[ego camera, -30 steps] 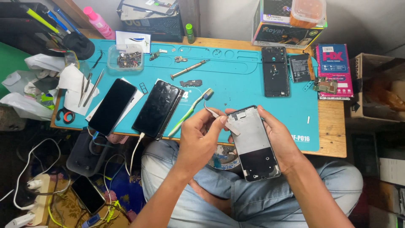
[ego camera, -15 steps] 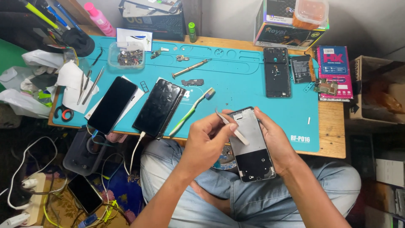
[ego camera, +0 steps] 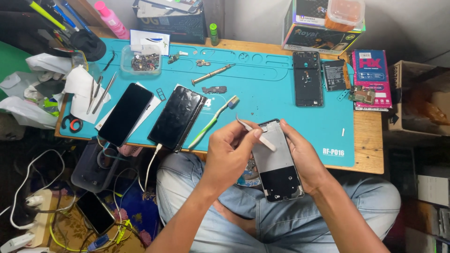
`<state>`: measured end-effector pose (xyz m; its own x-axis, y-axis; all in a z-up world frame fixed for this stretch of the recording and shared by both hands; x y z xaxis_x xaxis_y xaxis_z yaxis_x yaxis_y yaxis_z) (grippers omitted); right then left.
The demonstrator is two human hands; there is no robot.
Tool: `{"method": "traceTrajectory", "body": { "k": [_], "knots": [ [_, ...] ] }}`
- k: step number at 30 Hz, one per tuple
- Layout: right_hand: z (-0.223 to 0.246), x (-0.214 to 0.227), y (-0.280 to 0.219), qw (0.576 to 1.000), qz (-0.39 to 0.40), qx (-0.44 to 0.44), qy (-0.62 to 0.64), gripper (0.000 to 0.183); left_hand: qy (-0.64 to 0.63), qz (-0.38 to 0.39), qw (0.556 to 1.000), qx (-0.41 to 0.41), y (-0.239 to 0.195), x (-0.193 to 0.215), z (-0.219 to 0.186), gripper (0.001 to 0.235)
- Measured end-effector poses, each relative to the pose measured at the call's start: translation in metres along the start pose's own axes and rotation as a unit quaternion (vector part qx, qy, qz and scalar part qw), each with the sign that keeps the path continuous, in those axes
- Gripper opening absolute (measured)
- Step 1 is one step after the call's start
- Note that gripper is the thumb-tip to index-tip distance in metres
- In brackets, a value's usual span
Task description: The person cleans the back of a disassembled smartphone using a toothbrush and a small metal tool. They scrub the surface with the toothbrush and scrape residue with the tool, repeating the process on different areas of the phone's back.
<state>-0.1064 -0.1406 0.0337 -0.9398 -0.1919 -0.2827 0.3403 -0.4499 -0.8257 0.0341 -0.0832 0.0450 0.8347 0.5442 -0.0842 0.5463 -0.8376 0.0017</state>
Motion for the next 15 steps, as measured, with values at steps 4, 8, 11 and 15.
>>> {"method": "traceTrajectory", "body": {
  "k": [4,8,11,15],
  "knots": [
    [0.002,0.006,0.003,1.000,-0.002,0.007,-0.012,0.048,0.003,-0.035,0.999,-0.010,0.003,0.007,-0.001,0.014],
    [0.001,0.007,0.006,1.000,0.008,0.004,-0.009,0.047,-0.016,-0.036,0.999,-0.006,0.002,0.005,-0.003,0.013],
    [0.000,0.011,0.011,1.000,0.004,0.007,-0.008,0.048,-0.018,-0.021,1.000,-0.014,0.001,-0.002,-0.011,0.013],
    [0.007,0.003,0.000,1.000,-0.002,0.009,-0.013,0.048,-0.002,-0.049,0.998,-0.029,0.004,0.004,-0.007,0.015]
  ]
}}
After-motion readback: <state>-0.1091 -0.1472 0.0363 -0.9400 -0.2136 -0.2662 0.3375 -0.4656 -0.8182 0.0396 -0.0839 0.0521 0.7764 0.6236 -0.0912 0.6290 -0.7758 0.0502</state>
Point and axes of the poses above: each hand's wrist, its own y-axis towards the middle knuckle, its own x-axis out of the back of the hand, z = x × y, the point moved 8 cm from there along y, towards the middle knuckle, and after that the axes turned 3 degrees about -x, right-handed, at the moved point
